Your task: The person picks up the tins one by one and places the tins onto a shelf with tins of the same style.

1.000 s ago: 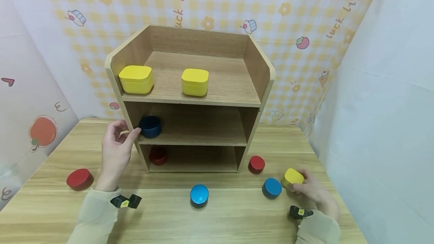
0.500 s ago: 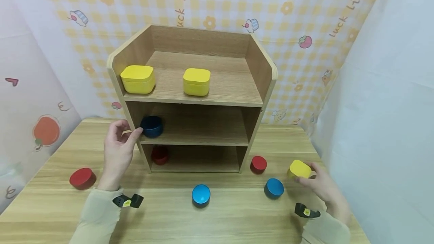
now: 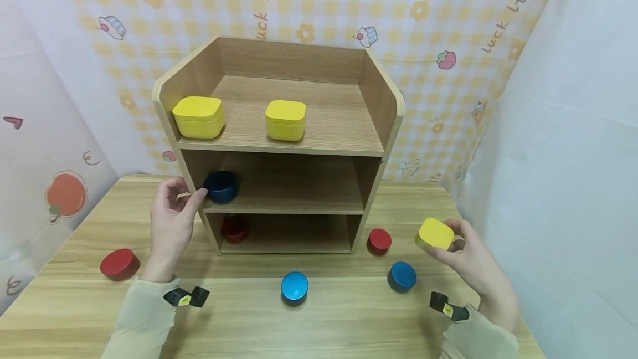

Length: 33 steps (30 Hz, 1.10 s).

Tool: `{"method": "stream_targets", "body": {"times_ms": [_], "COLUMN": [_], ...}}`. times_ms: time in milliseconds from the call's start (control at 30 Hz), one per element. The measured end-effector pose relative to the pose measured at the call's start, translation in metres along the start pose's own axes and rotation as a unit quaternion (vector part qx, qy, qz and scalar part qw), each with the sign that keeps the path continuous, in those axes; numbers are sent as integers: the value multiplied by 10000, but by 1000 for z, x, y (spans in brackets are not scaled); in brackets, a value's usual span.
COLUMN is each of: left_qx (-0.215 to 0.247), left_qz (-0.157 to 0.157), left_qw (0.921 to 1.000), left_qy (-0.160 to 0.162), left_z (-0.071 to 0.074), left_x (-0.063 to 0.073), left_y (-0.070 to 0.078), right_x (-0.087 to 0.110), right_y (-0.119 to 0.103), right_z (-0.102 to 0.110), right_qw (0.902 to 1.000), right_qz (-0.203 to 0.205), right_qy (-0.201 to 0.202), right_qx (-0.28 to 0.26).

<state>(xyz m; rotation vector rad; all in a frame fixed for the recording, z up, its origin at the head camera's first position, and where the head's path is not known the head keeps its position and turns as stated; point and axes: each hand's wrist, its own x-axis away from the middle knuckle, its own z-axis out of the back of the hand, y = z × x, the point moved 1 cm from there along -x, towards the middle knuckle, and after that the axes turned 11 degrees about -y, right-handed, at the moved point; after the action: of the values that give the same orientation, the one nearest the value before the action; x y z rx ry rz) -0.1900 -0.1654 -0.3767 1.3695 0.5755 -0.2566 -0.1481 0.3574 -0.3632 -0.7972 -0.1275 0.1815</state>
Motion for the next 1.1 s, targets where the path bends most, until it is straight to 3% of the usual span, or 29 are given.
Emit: {"method": "stream_targets", "body": {"times_ms": [300, 633, 933, 1100], "left_qx": [-37, 103, 52, -37], "left_qz": [15, 80, -52, -51], "left_qw": [10000, 9999, 10000, 10000], "left_qy": [30, 47, 20, 13], "left_z": [2, -1, -6, -6], "left_x": [-1, -1, 3, 3], "left_y": [2, 1, 30, 32], "right_x": [-5, -6, -7, -8], "right_y": [-19, -33, -60, -72], "right_z": [-2, -5, -13, -19], "right_qw": [9996, 9964, 9919, 9851], "right_qz": [253, 650, 970, 1370], "right_qy": [124, 521, 798, 1003], "right_qx": [-72, 133, 213, 286]}}
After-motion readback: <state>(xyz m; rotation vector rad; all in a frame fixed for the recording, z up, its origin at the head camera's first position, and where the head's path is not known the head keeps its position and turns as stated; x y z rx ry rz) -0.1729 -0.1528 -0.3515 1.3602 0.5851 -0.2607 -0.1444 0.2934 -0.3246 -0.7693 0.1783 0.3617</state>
